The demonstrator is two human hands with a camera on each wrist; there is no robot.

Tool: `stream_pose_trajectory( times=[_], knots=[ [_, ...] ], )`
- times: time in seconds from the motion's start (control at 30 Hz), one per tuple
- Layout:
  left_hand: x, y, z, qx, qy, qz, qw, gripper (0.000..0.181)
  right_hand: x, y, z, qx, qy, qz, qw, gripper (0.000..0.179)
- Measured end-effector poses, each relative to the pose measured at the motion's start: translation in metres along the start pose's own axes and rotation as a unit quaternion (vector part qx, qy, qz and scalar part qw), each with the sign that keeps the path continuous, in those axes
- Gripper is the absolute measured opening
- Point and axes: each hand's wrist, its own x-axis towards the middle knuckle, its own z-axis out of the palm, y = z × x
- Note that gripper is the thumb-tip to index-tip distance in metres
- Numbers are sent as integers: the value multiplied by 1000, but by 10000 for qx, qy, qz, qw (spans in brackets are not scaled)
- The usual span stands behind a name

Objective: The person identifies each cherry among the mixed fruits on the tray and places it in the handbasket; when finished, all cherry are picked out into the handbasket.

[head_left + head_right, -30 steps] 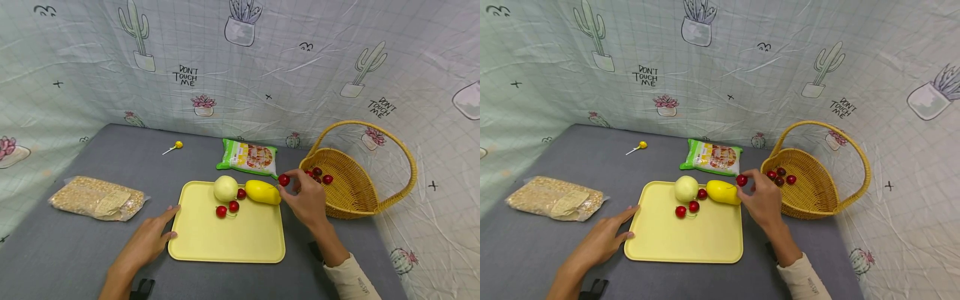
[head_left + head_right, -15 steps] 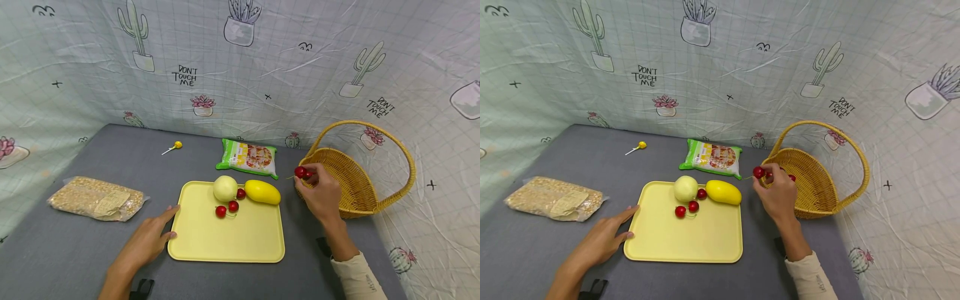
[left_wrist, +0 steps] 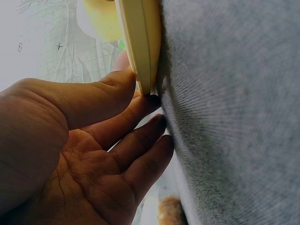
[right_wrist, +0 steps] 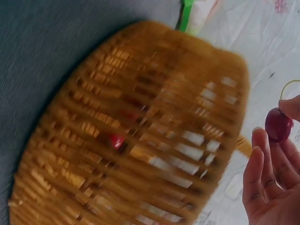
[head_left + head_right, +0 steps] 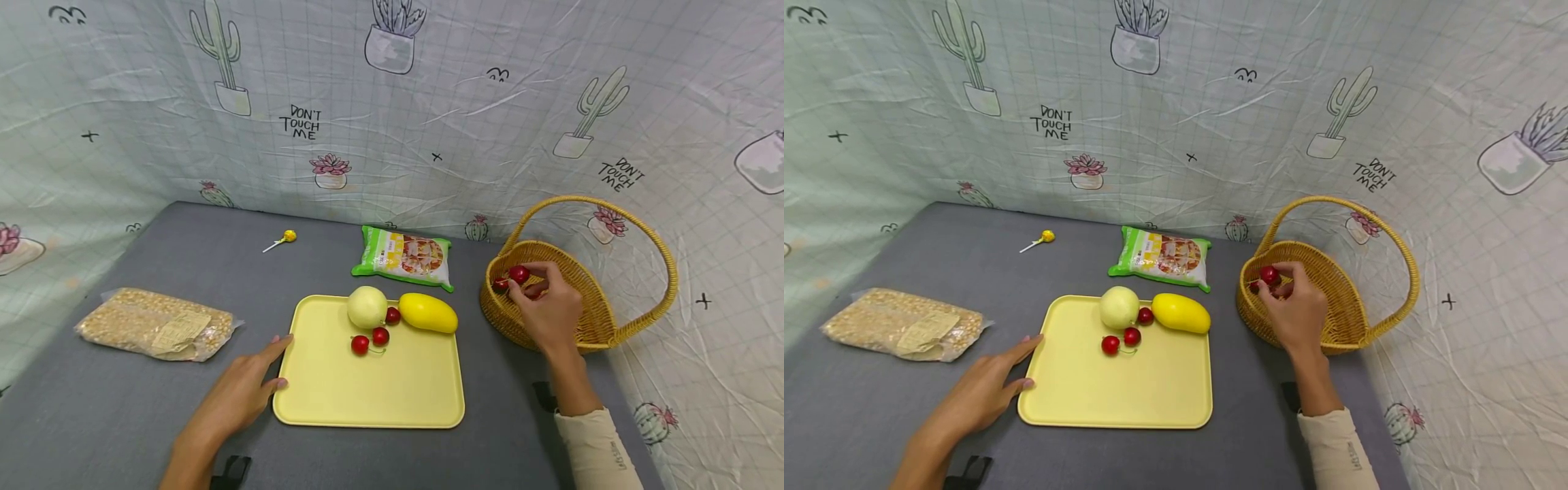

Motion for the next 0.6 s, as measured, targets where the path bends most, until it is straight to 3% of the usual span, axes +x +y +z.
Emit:
stream_pose_trajectory(
  times=[0.37, 0.6],
  knots=[
    [0, -1, 0, -29, -14, 32, 10000, 74, 7, 34, -11, -394, -161, 833, 9956, 39],
    [0, -2, 1, 1, 2, 43, 10000, 73, 14, 53, -14, -629, -606, 1330, 9873, 38]
  ],
)
